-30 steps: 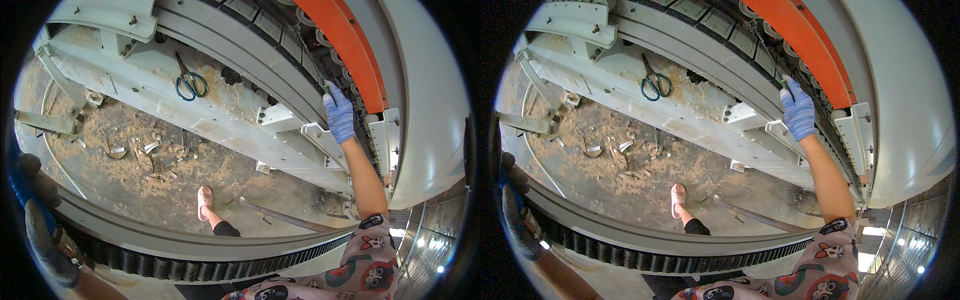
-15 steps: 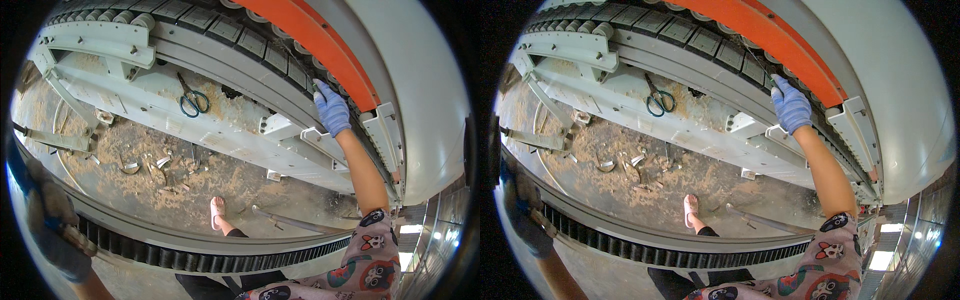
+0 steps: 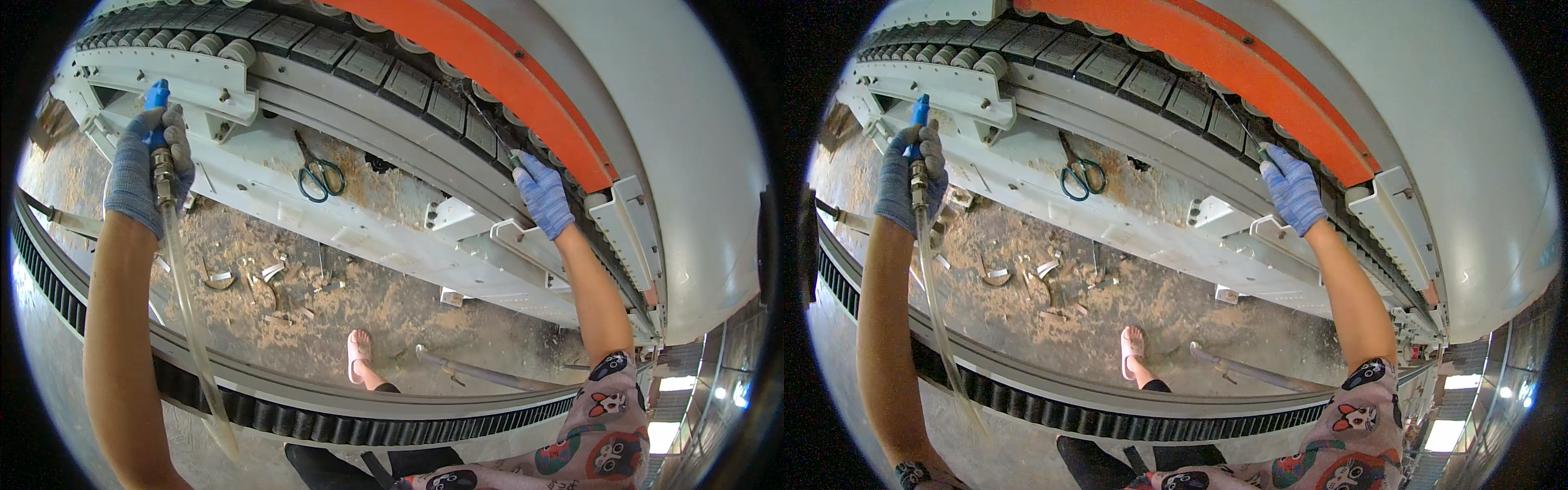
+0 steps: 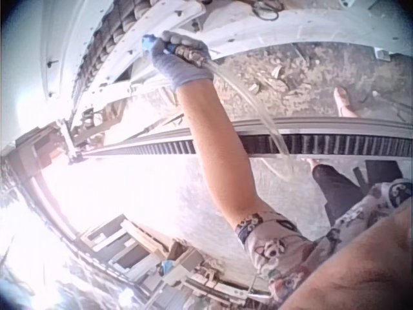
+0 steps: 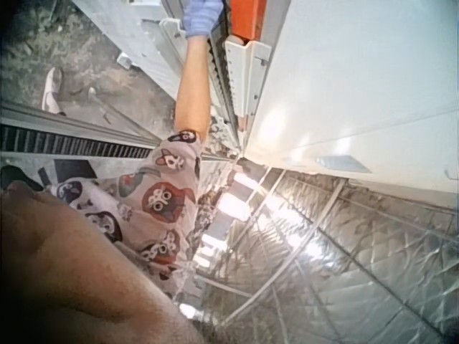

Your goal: The person cleans a large industrial machine using a blue air blow gun and a pair of scissors. They remove debris from the machine's rollers and tracks, then briefly interact with a control panel before resuming cleaning.

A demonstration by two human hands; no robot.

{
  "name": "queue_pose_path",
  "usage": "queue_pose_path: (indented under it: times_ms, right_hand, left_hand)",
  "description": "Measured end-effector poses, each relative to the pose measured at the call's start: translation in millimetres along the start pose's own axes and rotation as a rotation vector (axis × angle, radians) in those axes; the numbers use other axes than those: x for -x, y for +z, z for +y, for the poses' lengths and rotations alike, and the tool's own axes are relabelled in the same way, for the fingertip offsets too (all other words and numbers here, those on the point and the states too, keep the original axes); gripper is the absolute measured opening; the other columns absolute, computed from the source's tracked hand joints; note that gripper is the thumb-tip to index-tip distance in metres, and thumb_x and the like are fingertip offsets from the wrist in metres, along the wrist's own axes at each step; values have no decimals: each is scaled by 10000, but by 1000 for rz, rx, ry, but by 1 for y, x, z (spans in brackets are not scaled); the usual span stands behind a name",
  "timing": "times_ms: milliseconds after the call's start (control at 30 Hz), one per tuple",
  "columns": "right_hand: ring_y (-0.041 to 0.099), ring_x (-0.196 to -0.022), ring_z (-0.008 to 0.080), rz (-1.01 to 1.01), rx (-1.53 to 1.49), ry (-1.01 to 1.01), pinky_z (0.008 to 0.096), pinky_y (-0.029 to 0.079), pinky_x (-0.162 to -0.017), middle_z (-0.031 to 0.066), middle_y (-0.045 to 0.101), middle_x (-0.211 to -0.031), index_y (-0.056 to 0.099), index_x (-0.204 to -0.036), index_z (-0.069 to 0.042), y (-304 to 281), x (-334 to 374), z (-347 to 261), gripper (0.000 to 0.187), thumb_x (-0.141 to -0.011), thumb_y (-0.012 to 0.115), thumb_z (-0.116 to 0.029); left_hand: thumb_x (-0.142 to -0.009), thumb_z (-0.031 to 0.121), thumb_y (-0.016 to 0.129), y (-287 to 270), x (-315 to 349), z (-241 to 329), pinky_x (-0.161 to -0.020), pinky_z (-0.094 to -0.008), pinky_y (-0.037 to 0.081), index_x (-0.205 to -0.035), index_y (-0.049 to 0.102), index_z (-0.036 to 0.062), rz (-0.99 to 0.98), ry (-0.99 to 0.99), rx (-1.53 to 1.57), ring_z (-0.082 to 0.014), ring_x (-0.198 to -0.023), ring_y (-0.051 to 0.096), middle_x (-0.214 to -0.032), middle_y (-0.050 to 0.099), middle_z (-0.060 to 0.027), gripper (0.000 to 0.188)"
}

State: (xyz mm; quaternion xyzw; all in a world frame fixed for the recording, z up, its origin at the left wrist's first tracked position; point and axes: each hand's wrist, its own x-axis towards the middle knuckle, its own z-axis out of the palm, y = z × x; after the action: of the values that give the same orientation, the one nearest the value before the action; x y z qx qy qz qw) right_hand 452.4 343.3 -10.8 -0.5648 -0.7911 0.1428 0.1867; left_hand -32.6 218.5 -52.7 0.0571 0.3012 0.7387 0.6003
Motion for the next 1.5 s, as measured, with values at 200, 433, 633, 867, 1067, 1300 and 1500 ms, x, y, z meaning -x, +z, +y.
queue_pose_path:
  times_ms: [200,433,633,867,1067,1300,1500]
  right_hand:
    - [552,-725,169,69,-54,-82,285,468,-715,144,623,-863,573,-1143,13,4,4,2,325,-862,544,-149]
    - [582,-745,201,22,-36,-17,310,477,-716,162,631,-907,580,-1132,8,-3,15,-5,319,-859,535,-153]
    - [616,-752,255,210,93,-194,349,487,-710,173,635,-972,550,-1205,-46,14,56,-9,356,-871,519,-166]
    - [613,-896,331,-169,-152,-82,379,478,-804,199,611,-1069,492,-1281,-80,127,95,-20,421,-879,514,-204]
    - [588,-978,364,-132,165,35,432,462,-839,197,600,-1097,500,-1263,-114,253,26,27,431,-867,513,-285]
    - [555,-1037,320,262,581,-283,451,430,-883,137,585,-1142,526,-1252,-190,312,-40,45,439,-828,536,-306]
    - [513,-1123,323,-128,250,-142,438,404,-959,180,512,-1223,457,-1297,-159,390,-53,-40,497,-830,563,-288]
  left_hand:
    - [-886,142,503,-11,-13,17,-497,-265,550,-1164,502,10,-154,13,14,-107,-602,605,-813,626,-18,308]
    - [-878,133,489,-16,-14,21,-513,-279,557,-1123,530,10,-136,-54,75,-128,-619,624,-800,631,-22,278]
    - [-882,132,480,-10,-4,24,-532,-282,568,-1100,525,-3,-167,-13,65,-122,-624,621,-801,627,-28,260]
    - [-899,123,458,-23,-7,24,-546,-282,570,-1128,487,-19,-188,26,15,-119,-623,606,-815,608,-33,272]
    - [-896,120,467,-35,-17,18,-535,-279,566,-1146,476,-16,-211,70,-52,-124,-639,610,-828,603,-42,285]
    - [-928,129,425,-42,-29,11,-580,-290,554,-1189,461,-24,-276,-27,3,-135,-687,608,-856,604,-54,304]
    - [-934,127,413,-40,-37,13,-589,-294,559,-1200,452,-17,-308,-24,-36,-136,-700,612,-863,604,-60,305]
